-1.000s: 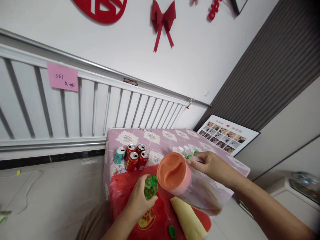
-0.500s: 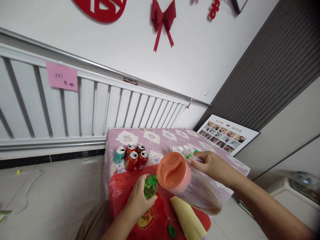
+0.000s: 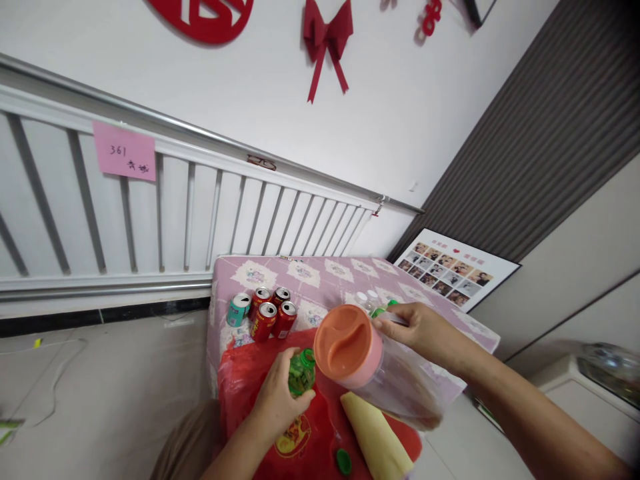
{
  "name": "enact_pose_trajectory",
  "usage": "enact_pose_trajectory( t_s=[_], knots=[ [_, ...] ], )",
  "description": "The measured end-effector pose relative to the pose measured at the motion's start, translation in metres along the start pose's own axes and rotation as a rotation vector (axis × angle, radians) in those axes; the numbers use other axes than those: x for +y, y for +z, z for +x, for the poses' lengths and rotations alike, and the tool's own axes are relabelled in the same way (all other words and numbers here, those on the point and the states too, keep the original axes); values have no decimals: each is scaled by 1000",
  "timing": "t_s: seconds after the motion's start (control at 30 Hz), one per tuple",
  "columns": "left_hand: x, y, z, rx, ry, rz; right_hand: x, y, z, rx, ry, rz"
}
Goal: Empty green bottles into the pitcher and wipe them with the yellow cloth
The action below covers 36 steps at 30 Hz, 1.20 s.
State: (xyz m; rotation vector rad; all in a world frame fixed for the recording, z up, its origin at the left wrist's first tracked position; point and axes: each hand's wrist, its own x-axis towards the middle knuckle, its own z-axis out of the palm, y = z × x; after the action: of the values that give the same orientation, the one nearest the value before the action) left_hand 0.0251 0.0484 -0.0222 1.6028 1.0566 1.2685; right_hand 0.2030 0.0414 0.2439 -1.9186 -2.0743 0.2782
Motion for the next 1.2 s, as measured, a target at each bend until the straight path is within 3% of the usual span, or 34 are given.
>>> enact_pose_trajectory(
  t_s=[0.1,1.2],
  knots=[
    [0,-1,0,2,-2,-3,0,0,1,-106,13,9],
    [-2,-2,-1,27,1,-19,0,2,0,-82,0,45]
  ],
)
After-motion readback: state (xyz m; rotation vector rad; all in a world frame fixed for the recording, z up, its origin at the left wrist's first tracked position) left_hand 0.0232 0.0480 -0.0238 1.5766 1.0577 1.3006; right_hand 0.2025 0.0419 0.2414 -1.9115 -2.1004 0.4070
